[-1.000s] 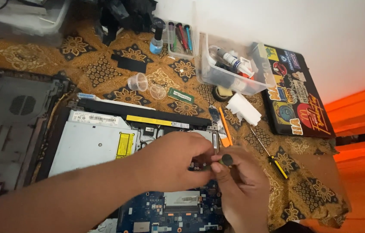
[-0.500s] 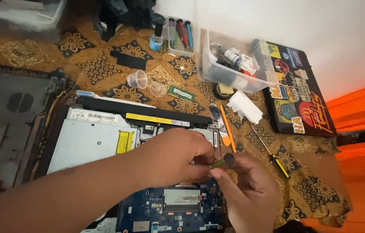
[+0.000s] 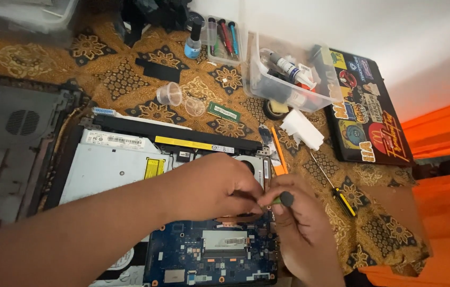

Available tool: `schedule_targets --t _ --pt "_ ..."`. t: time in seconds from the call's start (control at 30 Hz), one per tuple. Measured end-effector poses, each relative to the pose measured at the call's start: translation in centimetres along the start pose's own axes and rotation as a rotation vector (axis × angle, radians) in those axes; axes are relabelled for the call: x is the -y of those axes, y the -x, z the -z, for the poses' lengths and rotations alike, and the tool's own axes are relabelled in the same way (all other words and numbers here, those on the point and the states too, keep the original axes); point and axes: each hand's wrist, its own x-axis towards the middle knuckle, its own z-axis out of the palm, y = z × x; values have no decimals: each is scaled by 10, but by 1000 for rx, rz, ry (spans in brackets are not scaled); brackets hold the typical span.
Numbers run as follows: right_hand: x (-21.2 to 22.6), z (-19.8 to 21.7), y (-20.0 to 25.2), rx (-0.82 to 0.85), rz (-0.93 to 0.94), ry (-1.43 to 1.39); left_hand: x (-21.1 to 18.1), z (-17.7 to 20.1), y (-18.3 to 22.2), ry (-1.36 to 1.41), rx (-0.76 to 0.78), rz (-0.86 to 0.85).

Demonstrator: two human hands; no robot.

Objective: The person is disassembling a laptop by removing the back cover and unscrewing various internal components from the motherboard using a screwdriver.

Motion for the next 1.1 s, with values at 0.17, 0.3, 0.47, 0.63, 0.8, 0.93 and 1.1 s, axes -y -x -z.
schedule_targets --t 0.17,0.3,0.47,0.63,0.8,0.93,1.1 --pt "16 -20 4 -274 -169 -25 -8 -1 -3 -58 -17 93" --pt "24 -23 8 -415 -317 274 2 -18 -6 -143 -94 61" --pt "17 -7 6 -176 -310 300 -16 0 2 37 -11 97" --pt "28 -2 -3 -45 -237 177 -3 0 0 104 26 50" --pt "26 -10 2 -170 -302 254 -4 -5 -5 -109 20 134" --pt "39 -25 6 -267 -287 199 -6 -7 -6 -95 53 103" --pt "71 -21 4 -345 -166 554 -4 -4 -5 -127 29 19"
